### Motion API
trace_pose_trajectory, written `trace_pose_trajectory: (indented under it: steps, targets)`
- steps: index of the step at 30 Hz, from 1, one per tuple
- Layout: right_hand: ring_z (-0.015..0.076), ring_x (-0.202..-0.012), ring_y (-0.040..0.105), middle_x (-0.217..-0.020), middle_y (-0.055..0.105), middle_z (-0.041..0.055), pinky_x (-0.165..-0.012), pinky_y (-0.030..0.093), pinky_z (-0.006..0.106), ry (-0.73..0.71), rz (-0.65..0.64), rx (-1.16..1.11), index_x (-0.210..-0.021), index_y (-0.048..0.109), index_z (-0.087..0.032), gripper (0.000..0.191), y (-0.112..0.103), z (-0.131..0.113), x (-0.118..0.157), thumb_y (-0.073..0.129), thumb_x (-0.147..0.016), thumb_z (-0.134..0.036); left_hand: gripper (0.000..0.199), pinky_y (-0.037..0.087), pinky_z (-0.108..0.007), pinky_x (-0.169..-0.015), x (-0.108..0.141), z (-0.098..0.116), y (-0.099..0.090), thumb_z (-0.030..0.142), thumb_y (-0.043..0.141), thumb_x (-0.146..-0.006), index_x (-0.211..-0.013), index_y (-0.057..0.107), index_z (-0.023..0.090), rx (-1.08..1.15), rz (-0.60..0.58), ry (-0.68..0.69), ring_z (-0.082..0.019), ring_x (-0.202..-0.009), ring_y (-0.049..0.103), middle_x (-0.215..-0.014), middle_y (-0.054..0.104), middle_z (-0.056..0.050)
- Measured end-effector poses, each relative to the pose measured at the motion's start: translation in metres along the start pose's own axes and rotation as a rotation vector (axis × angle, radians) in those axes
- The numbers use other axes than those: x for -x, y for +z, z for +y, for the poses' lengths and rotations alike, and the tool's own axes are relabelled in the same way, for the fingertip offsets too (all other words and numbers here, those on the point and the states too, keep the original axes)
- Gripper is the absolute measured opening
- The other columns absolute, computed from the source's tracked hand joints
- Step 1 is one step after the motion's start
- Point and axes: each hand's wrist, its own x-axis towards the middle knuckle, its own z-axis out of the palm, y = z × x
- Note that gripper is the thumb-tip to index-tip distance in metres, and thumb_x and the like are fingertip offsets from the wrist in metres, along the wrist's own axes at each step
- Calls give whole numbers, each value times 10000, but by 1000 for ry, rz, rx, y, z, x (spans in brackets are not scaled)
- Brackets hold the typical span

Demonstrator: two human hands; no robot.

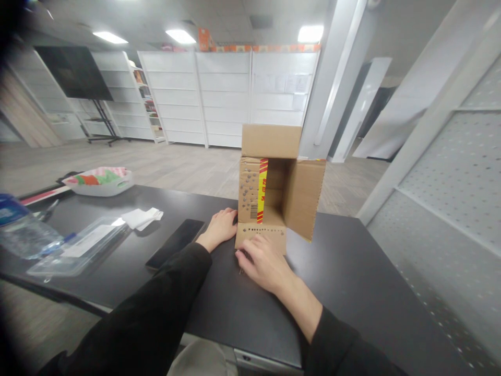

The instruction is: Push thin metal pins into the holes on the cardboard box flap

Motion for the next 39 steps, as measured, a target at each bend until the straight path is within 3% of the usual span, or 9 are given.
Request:
trace_pose_trajectory:
  steps: [10, 22, 39]
  targets:
    - [187, -811, 605, -856, 667, 46, -762, 473, 320, 68, 215, -232, -923, 630, -212, 184, 5, 9, -3, 474, -978, -293, 311, 444, -396, -944, 0, -1, 2, 346, 429, -945, -1123, 642, 207, 1, 29, 13, -267, -1100, 595, -1188, 635, -107]
    - [190, -786, 632, -872, 708, 53, -739, 504, 326, 132, 467, -221, -937, 653, -205, 164, 7, 21, -6, 521, -953, -301, 327, 441, -403, -952, 0, -1, 2, 358, 423, -948, -1148, 636, 212, -5, 17, 8, -273, -1115, 587, -1204, 631, -109]
    - [194, -788, 653, -893, 726, 55, -721, 514, 330, 144, 486, -222, -952, 666, -209, 155, 9, 24, -6, 533, -946, -288, 331, 441, -417, -959, 0, -1, 3, 365, 425, -946, -1141, 641, 208, -2, 34, 15, -280, -1114, 590, -1183, 637, -112]
